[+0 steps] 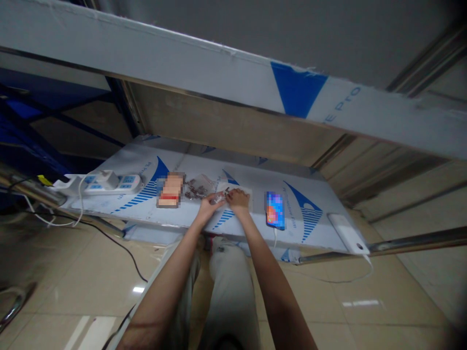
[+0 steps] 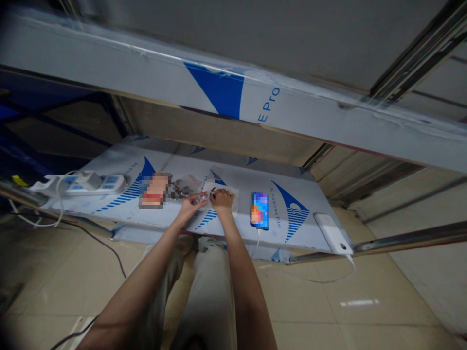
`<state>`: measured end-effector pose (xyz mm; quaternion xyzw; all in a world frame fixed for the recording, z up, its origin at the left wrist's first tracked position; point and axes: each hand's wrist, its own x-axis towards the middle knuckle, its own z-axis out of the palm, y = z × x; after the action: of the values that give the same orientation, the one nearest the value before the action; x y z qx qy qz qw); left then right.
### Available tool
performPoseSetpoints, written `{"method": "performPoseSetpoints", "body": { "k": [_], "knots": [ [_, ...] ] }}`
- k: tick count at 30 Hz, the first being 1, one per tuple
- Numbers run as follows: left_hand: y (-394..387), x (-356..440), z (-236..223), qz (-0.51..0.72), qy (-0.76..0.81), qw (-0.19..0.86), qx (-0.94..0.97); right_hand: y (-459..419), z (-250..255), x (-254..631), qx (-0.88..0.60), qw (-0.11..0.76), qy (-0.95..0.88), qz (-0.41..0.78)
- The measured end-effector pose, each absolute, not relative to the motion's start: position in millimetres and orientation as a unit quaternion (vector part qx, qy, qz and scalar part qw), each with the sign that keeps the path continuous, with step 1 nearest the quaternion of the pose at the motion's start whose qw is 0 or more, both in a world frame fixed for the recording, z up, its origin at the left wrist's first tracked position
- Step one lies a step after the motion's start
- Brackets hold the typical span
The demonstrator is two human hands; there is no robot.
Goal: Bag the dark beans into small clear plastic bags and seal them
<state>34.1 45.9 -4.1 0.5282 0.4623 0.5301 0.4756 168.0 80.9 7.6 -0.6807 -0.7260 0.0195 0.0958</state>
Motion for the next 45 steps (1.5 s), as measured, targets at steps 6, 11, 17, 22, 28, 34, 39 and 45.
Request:
{"method": "performPoseSetpoints", "body": {
  "k": [6,11,17,22,28,34,39,45],
  "knots": [
    [44.6,34.6,-2.0,0.527,0.469,0.472,0.529,87.0,4.8,160.3,-0.682,0.107,-0.723,0.025],
    [45.2,32.9,-2.9,0.527,0.472,0.465,0.532,86.5,3.2,167.1,-0.681,0.218,-0.697,0.054],
    [45.5,32.9,-4.1,0.529,0.45,0.478,0.539,76.0,0.4,168.7,-0.54,0.433,-0.662,0.288],
    [42.6,32.5,-3.6,0.515,0.446,0.489,0.545,65.8,-2.3,167.2,-0.452,0.437,-0.713,0.312],
    [38.6,27.2,-0.7,0.503,0.439,0.503,0.548,54.7,7.3,177.5,-0.435,0.421,-0.72,0.338],
    [27.1,22.6,-3.0,0.467,0.458,0.445,0.612,24.3,14.3,177.7,-0.453,0.418,-0.709,0.343],
    [12.7,9.3,3.5,0.475,0.501,0.319,0.65,7.4,9.5,163.4,-0.532,0.435,-0.673,0.275],
    [-1.6,-5.5,10.7,0.489,0.495,0.291,0.657,-9.7,11.2,148.5,-0.53,0.483,-0.643,0.271]
  ]
}}
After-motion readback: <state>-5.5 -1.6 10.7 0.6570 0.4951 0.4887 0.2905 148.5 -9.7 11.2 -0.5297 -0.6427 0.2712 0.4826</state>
